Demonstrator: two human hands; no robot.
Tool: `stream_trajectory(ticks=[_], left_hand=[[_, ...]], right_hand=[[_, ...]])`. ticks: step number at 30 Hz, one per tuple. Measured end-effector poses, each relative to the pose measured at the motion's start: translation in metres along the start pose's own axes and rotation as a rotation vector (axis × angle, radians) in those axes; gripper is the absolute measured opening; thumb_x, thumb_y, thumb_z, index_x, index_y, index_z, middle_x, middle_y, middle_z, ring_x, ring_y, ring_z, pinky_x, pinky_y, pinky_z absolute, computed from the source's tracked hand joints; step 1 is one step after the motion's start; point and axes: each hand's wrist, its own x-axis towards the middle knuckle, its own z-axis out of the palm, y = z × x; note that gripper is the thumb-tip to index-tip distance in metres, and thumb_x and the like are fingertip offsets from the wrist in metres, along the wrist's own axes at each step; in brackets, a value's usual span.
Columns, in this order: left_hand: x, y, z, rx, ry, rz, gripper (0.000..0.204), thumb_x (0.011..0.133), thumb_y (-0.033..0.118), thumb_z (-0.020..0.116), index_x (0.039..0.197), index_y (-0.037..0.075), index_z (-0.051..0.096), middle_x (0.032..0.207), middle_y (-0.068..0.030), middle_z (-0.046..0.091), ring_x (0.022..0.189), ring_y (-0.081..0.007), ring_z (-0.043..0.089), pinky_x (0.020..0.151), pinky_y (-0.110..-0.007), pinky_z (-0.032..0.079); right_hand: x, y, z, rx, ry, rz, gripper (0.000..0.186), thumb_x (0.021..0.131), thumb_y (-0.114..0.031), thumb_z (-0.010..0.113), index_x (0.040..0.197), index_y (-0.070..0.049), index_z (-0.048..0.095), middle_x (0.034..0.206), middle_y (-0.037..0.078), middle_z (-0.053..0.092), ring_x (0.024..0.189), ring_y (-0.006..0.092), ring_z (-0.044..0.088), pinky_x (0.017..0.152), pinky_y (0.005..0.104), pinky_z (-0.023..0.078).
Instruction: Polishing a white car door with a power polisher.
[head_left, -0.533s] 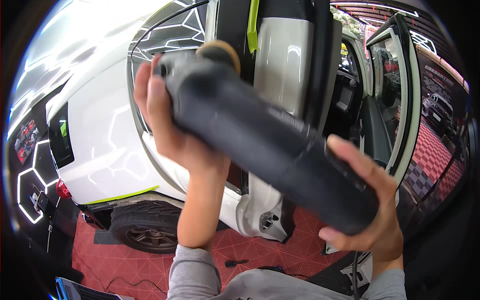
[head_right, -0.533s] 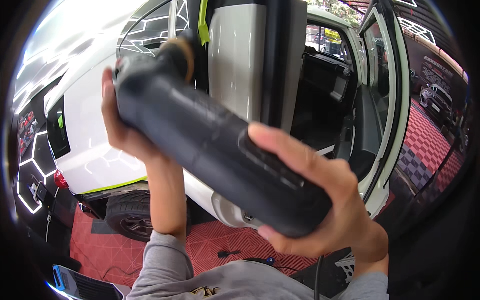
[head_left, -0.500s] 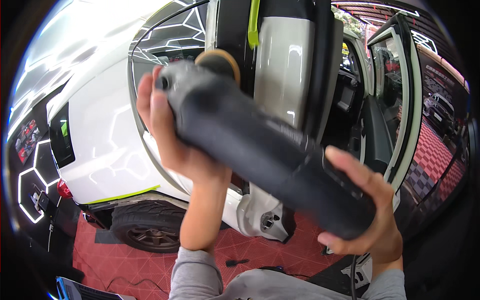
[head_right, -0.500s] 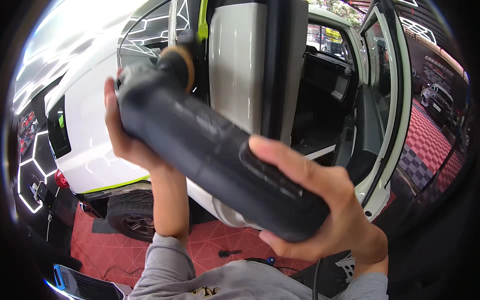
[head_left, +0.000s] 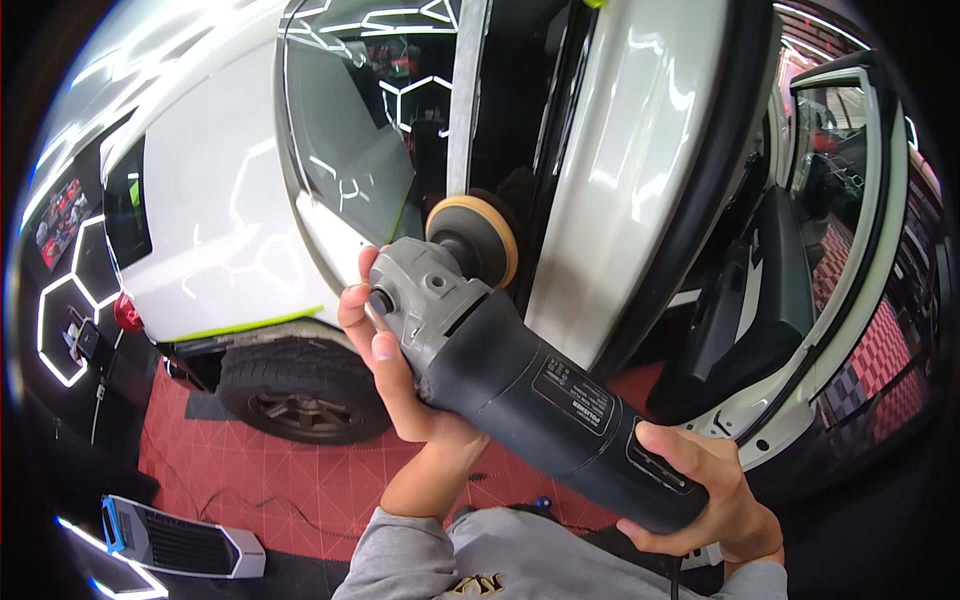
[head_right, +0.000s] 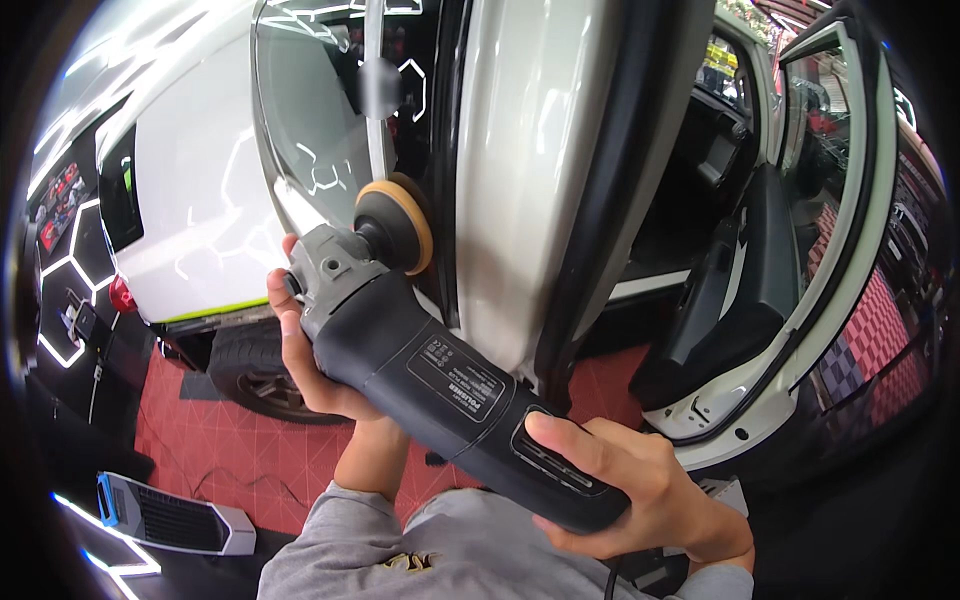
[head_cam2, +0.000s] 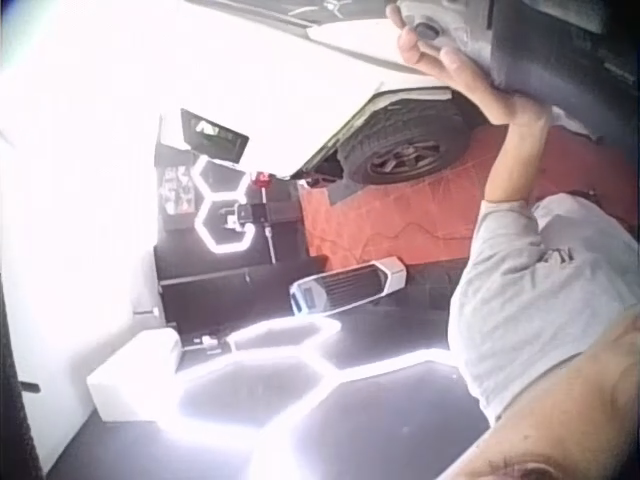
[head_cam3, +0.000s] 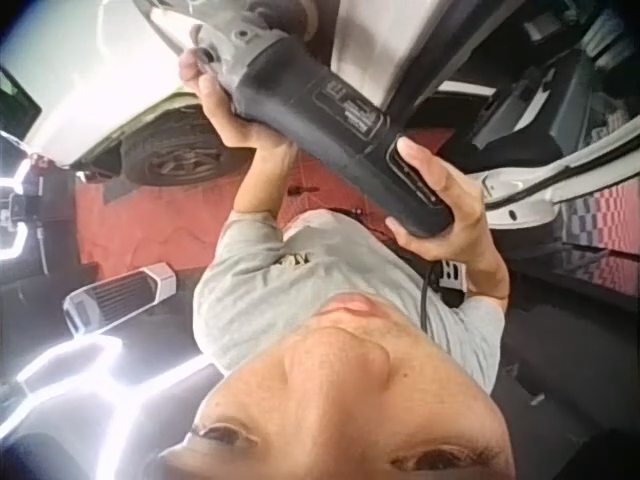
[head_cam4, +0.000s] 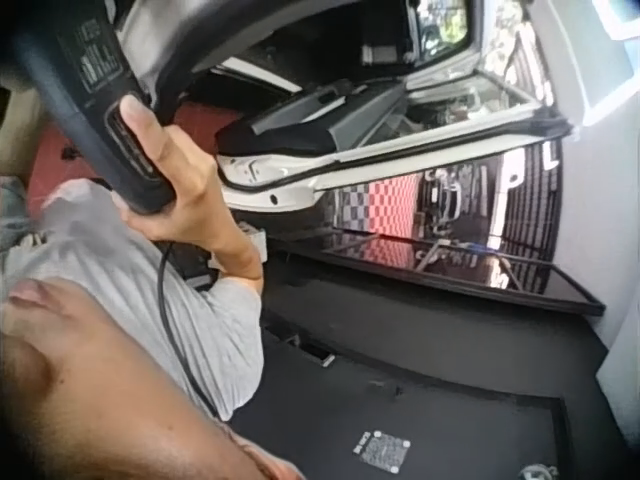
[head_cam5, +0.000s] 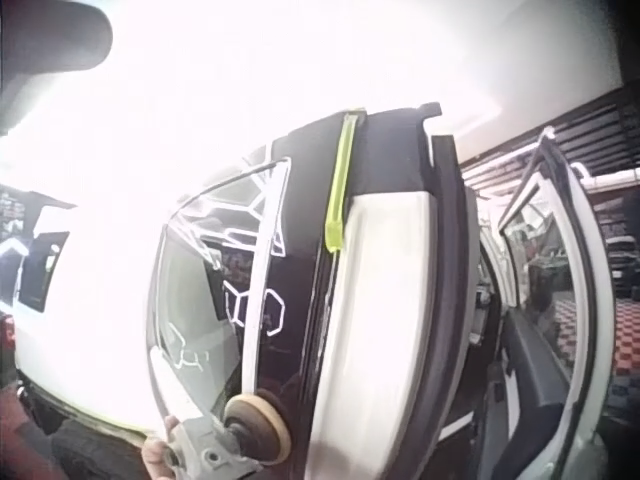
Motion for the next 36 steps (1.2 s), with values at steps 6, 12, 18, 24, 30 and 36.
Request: stream_trajectory(ticks=[6, 12, 18, 24, 30, 36], left_hand=[[-0.022, -0.013, -0.023, -0.086, 0.041, -0.019, 0.053, 0.088, 0.036, 0.043, 0.135, 0.016, 0.032, 0.145, -0.0155, 0.031, 0.129, -0.0355, 0.041, 0.100, -0.049, 0.045], [-0.045, -0.020, -0.040, -0.154, 0.132, -0.055, 0.057, 0.088, 0.038, 0.035, 0.141, 0.018, 0.031, 0.141, -0.0174, 0.037, 0.129, -0.0330, 0.043, 0.095, -0.047, 0.050], [-0.053, -0.027, -0.043, -0.085, 0.154, 0.016, 0.057, 0.087, 0.037, 0.035, 0.141, 0.017, 0.035, 0.143, -0.0154, 0.038, 0.128, -0.0311, 0.044, 0.098, -0.048, 0.046], [-0.060, -0.034, -0.054, -0.102, 0.201, 0.012, 0.057, 0.087, 0.037, 0.037, 0.139, 0.016, 0.038, 0.143, -0.0138, 0.039, 0.133, -0.0333, 0.038, 0.105, -0.053, 0.040], [-0.066, -0.033, -0.055, -0.088, 0.203, 0.035, 0.064, 0.082, 0.035, 0.042, 0.140, 0.010, 0.028, 0.143, -0.0212, 0.030, 0.138, -0.0368, 0.027, 0.111, -0.055, 0.026], [-0.073, -0.029, -0.051, -0.041, 0.230, -0.003, 0.066, 0.082, 0.037, 0.044, 0.139, 0.009, 0.027, 0.143, -0.0205, 0.029, 0.137, -0.0364, 0.027, 0.111, -0.053, 0.027]], right_hand=[[-0.016, 0.015, 0.012, -0.032, -0.053, 0.049, 0.079, 0.062, -0.007, 0.080, 0.135, -0.006, 0.050, 0.085, 0.012, 0.062, 0.062, 0.0203, 0.060, 0.053, 0.0301, 0.050], [-0.026, 0.016, 0.018, -0.123, -0.084, 0.069, 0.080, 0.059, -0.007, 0.081, 0.134, -0.011, 0.052, 0.090, 0.013, 0.062, 0.065, 0.0224, 0.062, 0.054, 0.0312, 0.053], [-0.035, 0.022, 0.027, -0.166, -0.082, 0.060, 0.078, 0.056, -0.008, 0.081, 0.130, -0.012, 0.056, 0.092, 0.014, 0.062, 0.067, 0.0228, 0.062, 0.055, 0.0317, 0.054], [-0.039, 0.025, 0.029, -0.186, -0.117, 0.078, 0.082, 0.055, -0.010, 0.081, 0.132, -0.013, 0.055, 0.092, 0.013, 0.061, 0.066, 0.0219, 0.061, 0.054, 0.0310, 0.054], [-0.041, 0.024, 0.034, -0.199, -0.145, 0.084, 0.082, 0.055, -0.011, 0.081, 0.132, -0.013, 0.054, 0.092, 0.013, 0.061, 0.065, 0.0204, 0.061, 0.054, 0.0304, 0.054], [-0.046, 0.020, 0.033, -0.228, -0.149, 0.109, 0.078, 0.058, -0.012, 0.081, 0.131, -0.012, 0.055, 0.091, 0.013, 0.062, 0.065, 0.0203, 0.062, 0.053, 0.0301, 0.055]])
